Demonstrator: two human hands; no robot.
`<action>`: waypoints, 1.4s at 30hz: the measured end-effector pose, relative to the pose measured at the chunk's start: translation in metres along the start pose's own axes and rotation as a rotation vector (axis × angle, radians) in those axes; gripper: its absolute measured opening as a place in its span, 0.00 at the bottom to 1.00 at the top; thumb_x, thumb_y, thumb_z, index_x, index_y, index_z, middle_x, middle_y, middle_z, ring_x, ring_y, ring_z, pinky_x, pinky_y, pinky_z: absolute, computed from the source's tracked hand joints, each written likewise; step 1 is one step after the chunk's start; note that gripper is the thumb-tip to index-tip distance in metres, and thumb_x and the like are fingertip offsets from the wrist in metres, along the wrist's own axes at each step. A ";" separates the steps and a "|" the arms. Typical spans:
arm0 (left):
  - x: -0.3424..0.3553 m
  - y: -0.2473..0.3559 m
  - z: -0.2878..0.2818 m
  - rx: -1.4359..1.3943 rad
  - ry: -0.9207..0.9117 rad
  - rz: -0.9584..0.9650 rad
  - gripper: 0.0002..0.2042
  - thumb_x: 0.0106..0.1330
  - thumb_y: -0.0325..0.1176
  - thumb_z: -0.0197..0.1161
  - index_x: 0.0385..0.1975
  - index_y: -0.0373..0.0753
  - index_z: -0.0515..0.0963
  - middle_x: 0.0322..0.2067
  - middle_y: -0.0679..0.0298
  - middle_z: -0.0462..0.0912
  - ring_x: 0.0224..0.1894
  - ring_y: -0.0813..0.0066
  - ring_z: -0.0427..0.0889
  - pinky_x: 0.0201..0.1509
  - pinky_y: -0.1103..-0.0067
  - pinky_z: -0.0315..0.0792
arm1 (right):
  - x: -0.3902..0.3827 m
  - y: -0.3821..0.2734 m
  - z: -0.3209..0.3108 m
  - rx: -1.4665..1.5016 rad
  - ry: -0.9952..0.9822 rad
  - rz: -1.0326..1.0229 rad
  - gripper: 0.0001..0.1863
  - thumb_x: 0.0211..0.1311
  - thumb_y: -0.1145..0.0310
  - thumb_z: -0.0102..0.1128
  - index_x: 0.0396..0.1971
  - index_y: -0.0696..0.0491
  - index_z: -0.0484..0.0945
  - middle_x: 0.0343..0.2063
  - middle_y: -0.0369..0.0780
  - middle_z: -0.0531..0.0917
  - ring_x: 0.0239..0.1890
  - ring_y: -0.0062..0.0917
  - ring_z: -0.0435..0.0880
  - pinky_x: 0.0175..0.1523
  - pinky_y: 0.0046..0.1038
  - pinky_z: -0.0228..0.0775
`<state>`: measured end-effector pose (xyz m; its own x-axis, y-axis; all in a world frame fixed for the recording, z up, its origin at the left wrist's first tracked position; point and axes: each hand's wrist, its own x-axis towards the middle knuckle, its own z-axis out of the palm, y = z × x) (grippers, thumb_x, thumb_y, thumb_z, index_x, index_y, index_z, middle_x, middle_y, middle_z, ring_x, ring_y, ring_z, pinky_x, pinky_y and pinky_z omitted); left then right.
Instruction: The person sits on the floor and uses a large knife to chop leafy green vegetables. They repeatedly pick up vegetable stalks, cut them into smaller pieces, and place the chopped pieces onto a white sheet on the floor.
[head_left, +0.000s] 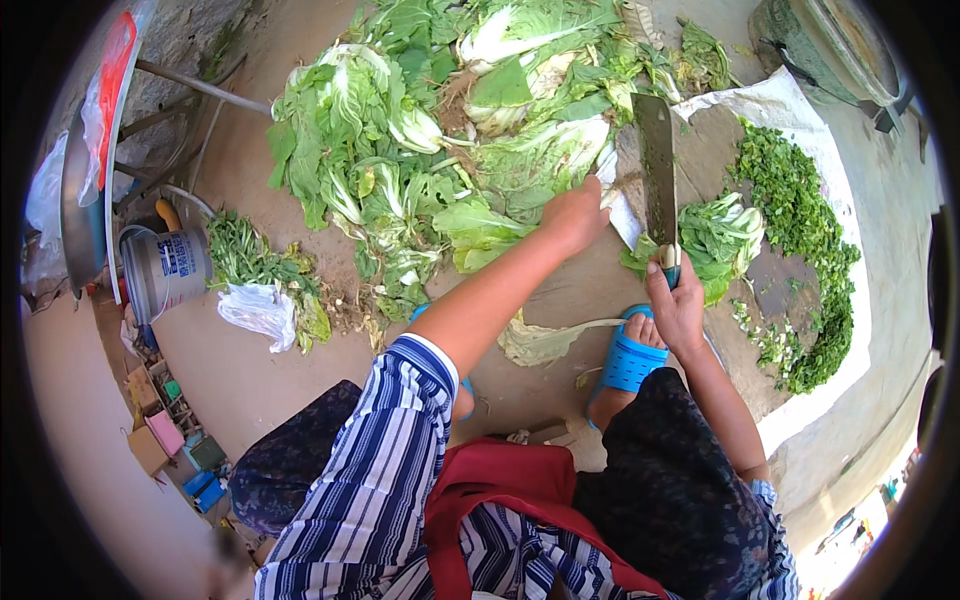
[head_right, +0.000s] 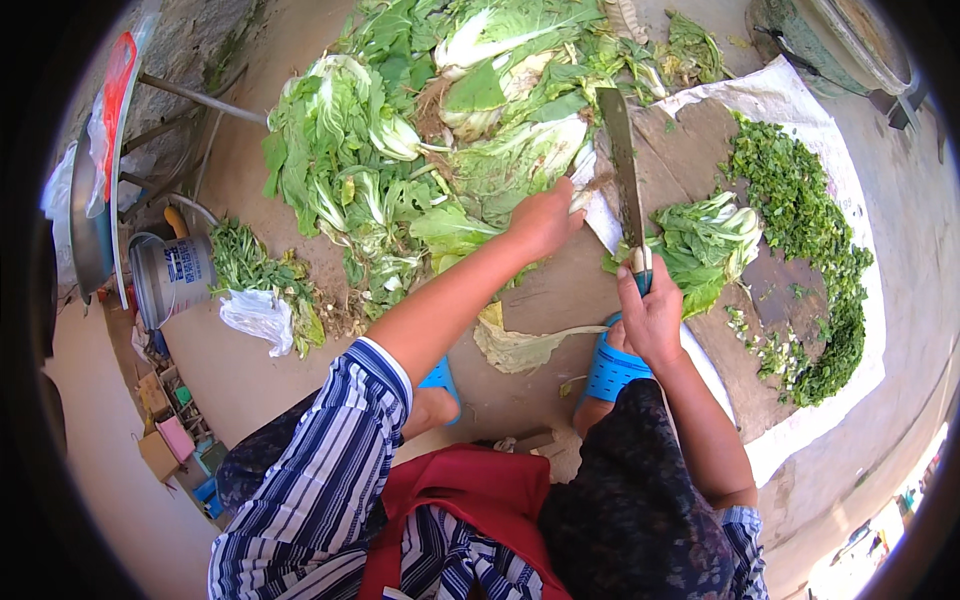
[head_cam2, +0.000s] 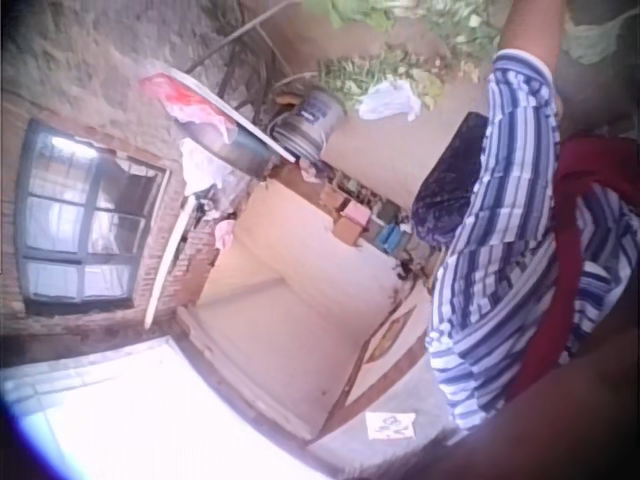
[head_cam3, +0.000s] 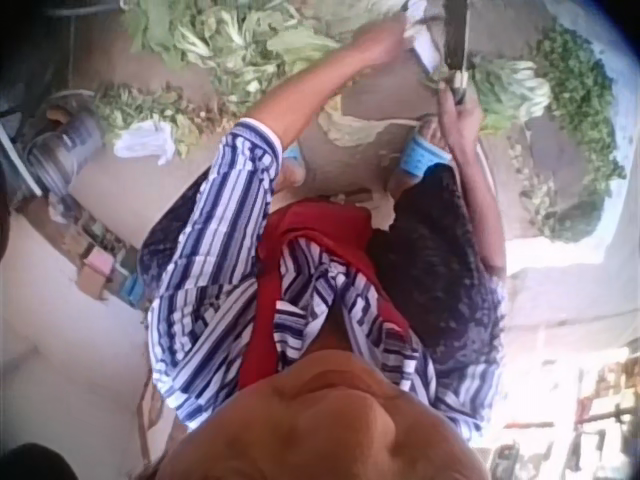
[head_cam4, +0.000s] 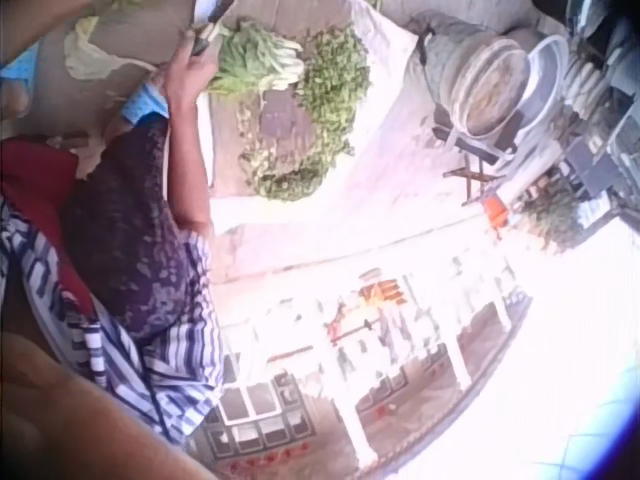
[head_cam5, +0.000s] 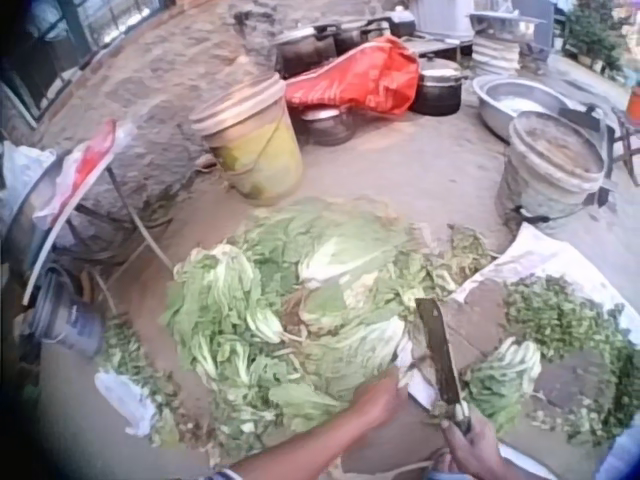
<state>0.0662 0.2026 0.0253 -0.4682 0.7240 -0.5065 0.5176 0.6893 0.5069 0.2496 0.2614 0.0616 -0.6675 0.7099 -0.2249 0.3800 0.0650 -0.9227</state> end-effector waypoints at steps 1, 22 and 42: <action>0.006 0.005 0.006 -0.006 0.013 0.032 0.16 0.58 0.38 0.58 0.37 0.32 0.65 0.29 0.44 0.78 0.35 0.45 0.78 0.39 0.60 0.70 | 0.008 -0.001 -0.005 -0.120 -0.008 0.054 0.06 0.57 0.70 0.55 0.29 0.56 0.71 0.15 0.39 0.70 0.18 0.21 0.67 0.26 0.25 0.64; 0.051 0.011 0.023 0.165 -0.094 0.127 0.15 0.59 0.36 0.56 0.38 0.31 0.66 0.30 0.44 0.79 0.34 0.46 0.79 0.37 0.60 0.72 | 0.047 0.028 -0.023 -0.217 -0.147 0.246 0.14 0.57 0.62 0.58 0.30 0.59 0.73 0.14 0.43 0.71 0.17 0.27 0.67 0.27 0.31 0.65; -0.012 0.004 0.001 -0.097 -0.180 0.153 0.17 0.60 0.39 0.58 0.39 0.32 0.64 0.28 0.48 0.78 0.27 0.54 0.79 0.31 0.65 0.72 | 0.058 0.033 -0.007 -0.132 -0.034 0.246 0.11 0.55 0.64 0.59 0.28 0.57 0.73 0.13 0.38 0.71 0.16 0.25 0.68 0.25 0.29 0.65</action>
<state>0.0745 0.1968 0.0332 -0.2502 0.8099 -0.5305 0.4975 0.5777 0.6471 0.2282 0.3094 0.0201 -0.5653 0.6916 -0.4496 0.6121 -0.0136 -0.7906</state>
